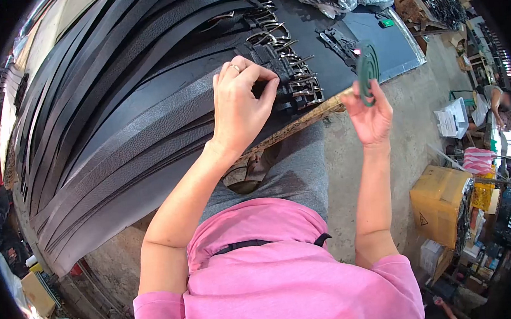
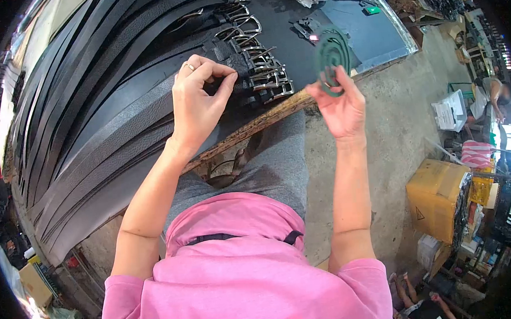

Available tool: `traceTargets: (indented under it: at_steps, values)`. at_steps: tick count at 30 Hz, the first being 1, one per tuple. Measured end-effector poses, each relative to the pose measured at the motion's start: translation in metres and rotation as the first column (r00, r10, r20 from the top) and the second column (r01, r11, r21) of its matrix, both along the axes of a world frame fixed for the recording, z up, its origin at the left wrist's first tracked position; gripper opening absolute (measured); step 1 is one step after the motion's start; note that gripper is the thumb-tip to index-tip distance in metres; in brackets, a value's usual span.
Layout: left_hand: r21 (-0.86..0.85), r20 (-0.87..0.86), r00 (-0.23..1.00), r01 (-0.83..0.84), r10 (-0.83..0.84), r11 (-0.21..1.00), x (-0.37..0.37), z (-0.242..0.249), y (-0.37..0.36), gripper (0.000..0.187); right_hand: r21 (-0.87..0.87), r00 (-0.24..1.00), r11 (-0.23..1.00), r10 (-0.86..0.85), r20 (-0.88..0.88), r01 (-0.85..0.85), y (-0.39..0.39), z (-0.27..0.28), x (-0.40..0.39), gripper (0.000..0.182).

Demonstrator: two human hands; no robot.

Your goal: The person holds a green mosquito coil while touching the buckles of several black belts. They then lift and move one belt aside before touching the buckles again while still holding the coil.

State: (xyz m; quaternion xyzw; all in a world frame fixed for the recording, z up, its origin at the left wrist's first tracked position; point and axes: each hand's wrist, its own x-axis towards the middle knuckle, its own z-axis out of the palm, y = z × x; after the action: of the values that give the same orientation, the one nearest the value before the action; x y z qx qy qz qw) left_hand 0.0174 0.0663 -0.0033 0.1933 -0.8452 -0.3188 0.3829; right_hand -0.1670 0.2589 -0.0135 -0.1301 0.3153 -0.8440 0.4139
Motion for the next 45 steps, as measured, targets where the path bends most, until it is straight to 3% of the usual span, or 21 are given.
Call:
traceTargets:
  at_steps: [2,5,10,15,20,25,28,32,38,41,45]
  values:
    - [0.100,-0.018,1.000,0.001,0.000,0.995,0.002,0.004,0.003,0.008,0.146,0.962,0.969,-0.166,-0.216,0.200,-0.018,0.012,0.025,0.014]
    - [0.301,-0.150,0.988,0.086,-0.042,0.950,0.005,0.002,0.002,0.006,0.215,0.847,0.940,-0.120,-0.518,0.265,-0.032,0.022,0.050,0.014]
    - [0.240,-0.183,0.982,0.090,-0.046,0.967,0.012,-0.001,-0.003,0.007,0.254,0.685,0.904,-0.057,-0.726,0.345,-0.041,0.021,0.069,0.017]
    - [0.211,-0.189,0.981,0.082,-0.042,0.974,0.011,-0.002,-0.003,0.012,0.211,0.685,0.876,-0.169,-0.709,0.434,-0.042,0.019,0.071,0.022]
    - [0.097,-0.057,0.998,-0.012,0.017,0.995,0.002,0.003,-0.001,0.016,0.154,0.714,0.890,-0.230,-0.661,0.429,-0.040,0.030,0.067,0.020]
    - [0.092,-0.020,0.999,-0.024,0.026,0.995,0.000,0.002,0.002,0.010,0.174,0.735,0.900,-0.200,-0.648,0.399,-0.043,0.027,0.067,0.019]
    - [0.187,-0.108,0.994,0.028,-0.008,0.982,0.004,-0.002,0.001,0.009,0.212,0.714,0.898,-0.144,-0.685,0.385,-0.046,0.030,0.071,0.018]
    - [0.170,-0.118,0.993,0.037,-0.017,0.985,0.006,-0.005,0.001,0.008,0.258,0.702,0.892,-0.089,-0.706,0.372,-0.050,0.030,0.074,0.016]
    - [0.214,-0.131,0.991,0.022,0.006,0.977,0.006,-0.008,0.003,0.008,0.308,0.652,0.884,0.004,-0.758,0.352,-0.050,0.037,0.072,0.017]
    - [0.199,-0.162,0.987,0.025,0.007,0.980,0.006,-0.010,0.002,0.009,0.340,0.568,0.860,0.074,-0.820,0.379,-0.051,0.041,0.072,0.015]
    - [0.221,-0.140,0.990,0.019,0.012,0.975,0.007,-0.008,0.003,0.009,0.322,0.532,0.861,0.072,-0.844,0.394,-0.054,0.040,0.071,0.013]
